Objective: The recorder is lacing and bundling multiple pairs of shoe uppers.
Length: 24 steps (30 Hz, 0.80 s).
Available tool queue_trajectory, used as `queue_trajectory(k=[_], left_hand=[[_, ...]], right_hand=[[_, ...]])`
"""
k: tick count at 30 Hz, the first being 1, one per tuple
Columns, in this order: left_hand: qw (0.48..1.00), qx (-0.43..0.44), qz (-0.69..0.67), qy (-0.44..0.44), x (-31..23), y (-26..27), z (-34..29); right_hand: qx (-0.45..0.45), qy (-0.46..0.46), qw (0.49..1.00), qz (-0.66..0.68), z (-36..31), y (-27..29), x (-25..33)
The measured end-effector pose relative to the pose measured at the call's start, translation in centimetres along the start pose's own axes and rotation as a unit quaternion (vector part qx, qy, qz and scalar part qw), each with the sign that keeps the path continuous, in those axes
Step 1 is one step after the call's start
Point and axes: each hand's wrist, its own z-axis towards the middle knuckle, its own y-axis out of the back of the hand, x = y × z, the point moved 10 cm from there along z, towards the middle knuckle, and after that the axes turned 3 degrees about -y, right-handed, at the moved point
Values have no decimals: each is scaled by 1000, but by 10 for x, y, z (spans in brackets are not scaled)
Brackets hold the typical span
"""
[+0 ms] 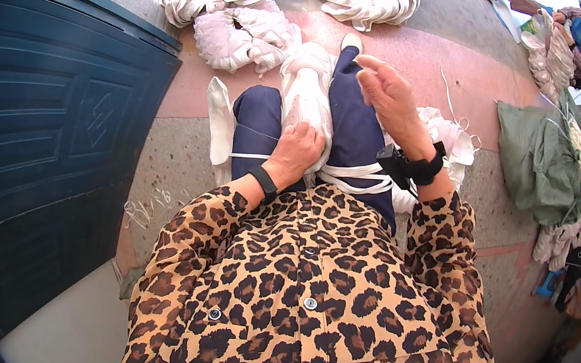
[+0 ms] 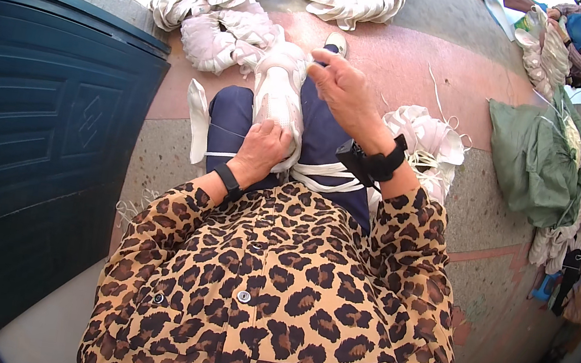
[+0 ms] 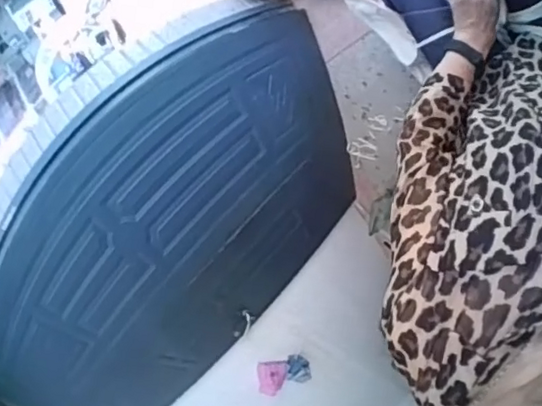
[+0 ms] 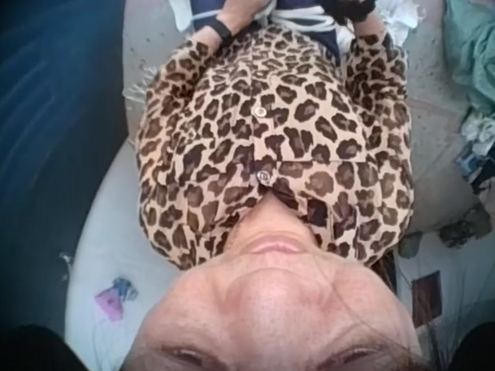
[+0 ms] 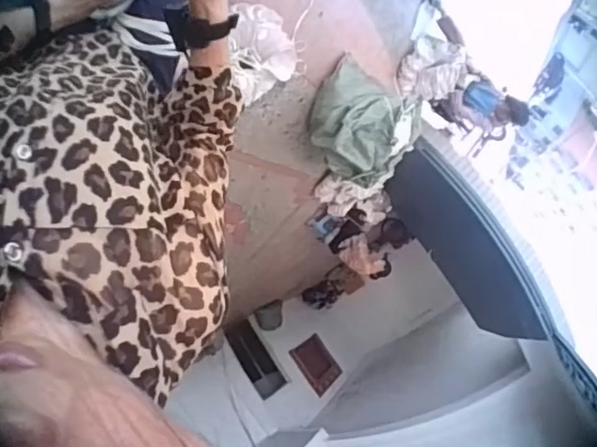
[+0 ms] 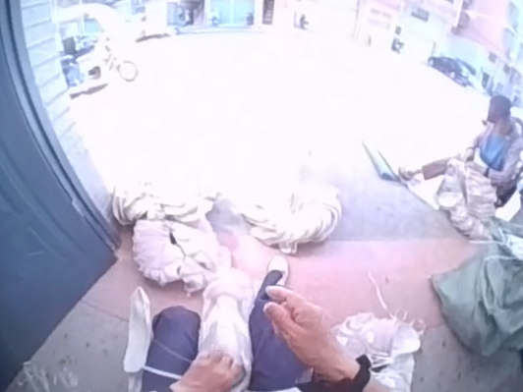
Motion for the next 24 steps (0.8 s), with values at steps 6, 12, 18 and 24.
queue_trajectory(k=[6,12,18,24], left_hand=[[999,29,-18,3,-10,2,2],[860,53,-451,234,52,-3,-32],[364,63,-865,340,19,-29,-40],[767,83,-545,327,59,-10,-36]], right_hand=[[93,-122,976,-156,-17,-28,-41],[126,28,981,-148,-37,-55,-36],[271,90,945,-157,-86,-101,-37],[119,-106,987,-34,-70,-69,-78]])
